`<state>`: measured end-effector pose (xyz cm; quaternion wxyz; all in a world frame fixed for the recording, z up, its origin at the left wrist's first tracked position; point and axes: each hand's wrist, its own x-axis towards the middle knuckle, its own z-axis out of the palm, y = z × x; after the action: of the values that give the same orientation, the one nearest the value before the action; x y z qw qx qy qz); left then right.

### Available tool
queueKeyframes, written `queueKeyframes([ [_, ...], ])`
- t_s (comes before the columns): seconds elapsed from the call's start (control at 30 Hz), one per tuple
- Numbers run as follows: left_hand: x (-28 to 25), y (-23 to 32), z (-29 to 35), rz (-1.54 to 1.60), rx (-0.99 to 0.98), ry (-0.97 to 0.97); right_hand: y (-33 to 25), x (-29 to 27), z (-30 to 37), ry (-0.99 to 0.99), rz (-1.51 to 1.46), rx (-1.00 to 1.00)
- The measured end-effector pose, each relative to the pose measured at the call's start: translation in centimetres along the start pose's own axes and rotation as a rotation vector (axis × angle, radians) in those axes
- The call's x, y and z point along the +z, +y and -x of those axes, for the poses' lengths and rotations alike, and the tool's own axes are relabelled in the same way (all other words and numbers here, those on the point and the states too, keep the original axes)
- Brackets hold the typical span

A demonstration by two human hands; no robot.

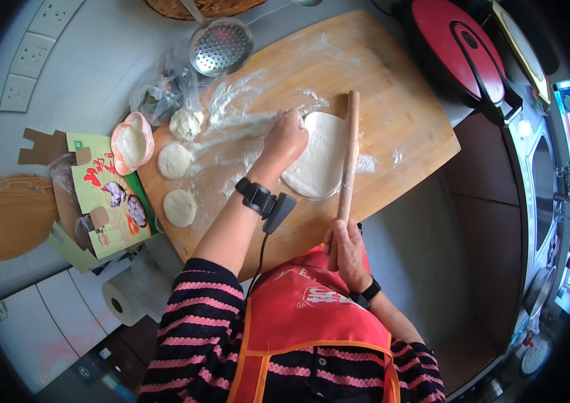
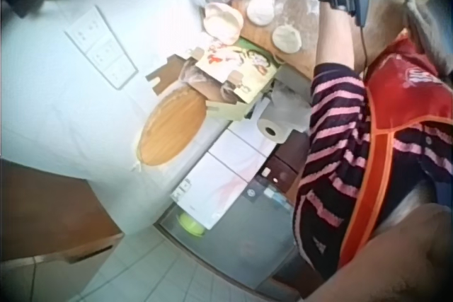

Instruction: Rolling out dough and cooking flatbread on an electric grill.

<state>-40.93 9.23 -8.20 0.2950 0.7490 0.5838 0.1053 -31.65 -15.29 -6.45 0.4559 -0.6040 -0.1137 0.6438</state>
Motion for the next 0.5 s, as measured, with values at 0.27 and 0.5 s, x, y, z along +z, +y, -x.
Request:
queueKeyframes([
  [0.27, -2.3, -1.1, 1.6, 0.086, -0.088, -0.284, 1.4, 1.0, -0.5, -0.251, 0.024, 0.109],
  [0.5, -0.1, 6.7, 5.0, 0.66, 0.088, -0.246, 3.4, 2.5, -1.7, -0.213, 0.042, -0.036],
])
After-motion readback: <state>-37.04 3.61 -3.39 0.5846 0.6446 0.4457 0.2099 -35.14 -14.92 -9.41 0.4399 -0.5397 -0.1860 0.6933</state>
